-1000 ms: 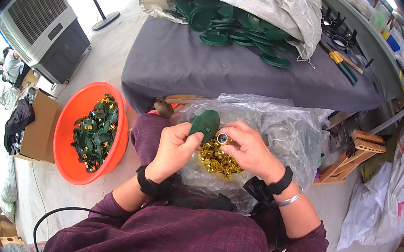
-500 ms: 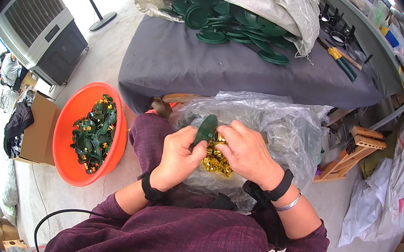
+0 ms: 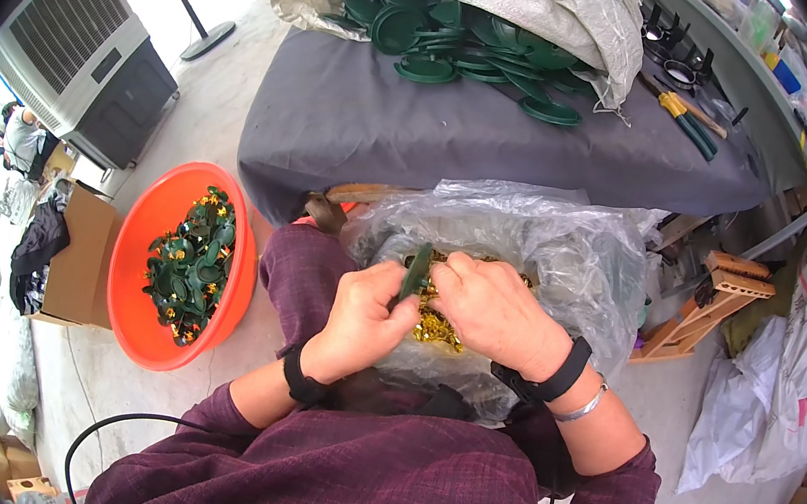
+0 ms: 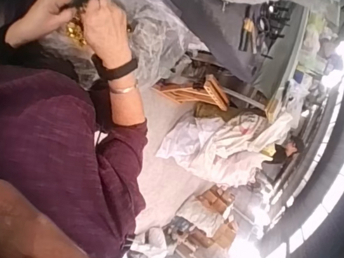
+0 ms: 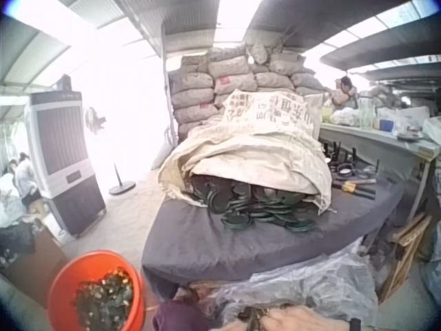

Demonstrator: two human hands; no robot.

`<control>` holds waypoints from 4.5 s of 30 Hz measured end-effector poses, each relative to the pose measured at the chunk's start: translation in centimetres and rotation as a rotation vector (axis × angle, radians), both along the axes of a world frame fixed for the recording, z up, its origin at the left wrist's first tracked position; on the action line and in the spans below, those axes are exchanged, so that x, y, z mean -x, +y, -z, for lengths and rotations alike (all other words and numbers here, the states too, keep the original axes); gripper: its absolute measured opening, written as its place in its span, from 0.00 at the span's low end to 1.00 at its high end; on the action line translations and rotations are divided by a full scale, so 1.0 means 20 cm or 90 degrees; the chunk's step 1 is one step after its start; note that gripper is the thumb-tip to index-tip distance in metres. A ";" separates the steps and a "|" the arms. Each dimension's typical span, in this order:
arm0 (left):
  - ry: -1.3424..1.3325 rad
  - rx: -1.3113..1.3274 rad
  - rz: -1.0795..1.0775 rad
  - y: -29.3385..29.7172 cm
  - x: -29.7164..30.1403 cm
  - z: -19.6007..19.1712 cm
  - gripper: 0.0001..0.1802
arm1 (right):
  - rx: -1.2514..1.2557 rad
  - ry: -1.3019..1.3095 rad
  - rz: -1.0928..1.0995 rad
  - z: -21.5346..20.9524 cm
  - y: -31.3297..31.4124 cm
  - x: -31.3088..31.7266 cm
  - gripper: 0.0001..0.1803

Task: Assembling small gold-colored plastic pieces onto green leaf-shaped plastic components.

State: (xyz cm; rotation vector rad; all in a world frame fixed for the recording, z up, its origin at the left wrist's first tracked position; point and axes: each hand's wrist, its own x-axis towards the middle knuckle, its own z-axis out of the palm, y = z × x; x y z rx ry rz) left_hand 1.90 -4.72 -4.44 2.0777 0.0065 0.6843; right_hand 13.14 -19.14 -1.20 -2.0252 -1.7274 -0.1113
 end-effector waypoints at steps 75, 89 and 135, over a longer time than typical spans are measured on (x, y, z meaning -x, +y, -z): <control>-0.082 -0.022 -0.137 0.33 -0.14 -0.25 0.08 | 0.085 0.459 0.097 0.52 -0.04 -0.23 0.16; 0.003 0.079 -0.010 0.00 -0.01 -0.04 0.03 | -0.152 0.358 0.041 0.11 -0.01 0.02 0.15; 0.195 -0.537 -0.194 0.57 -1.00 -0.48 0.09 | 0.633 0.091 -0.007 0.94 -0.03 -0.19 0.12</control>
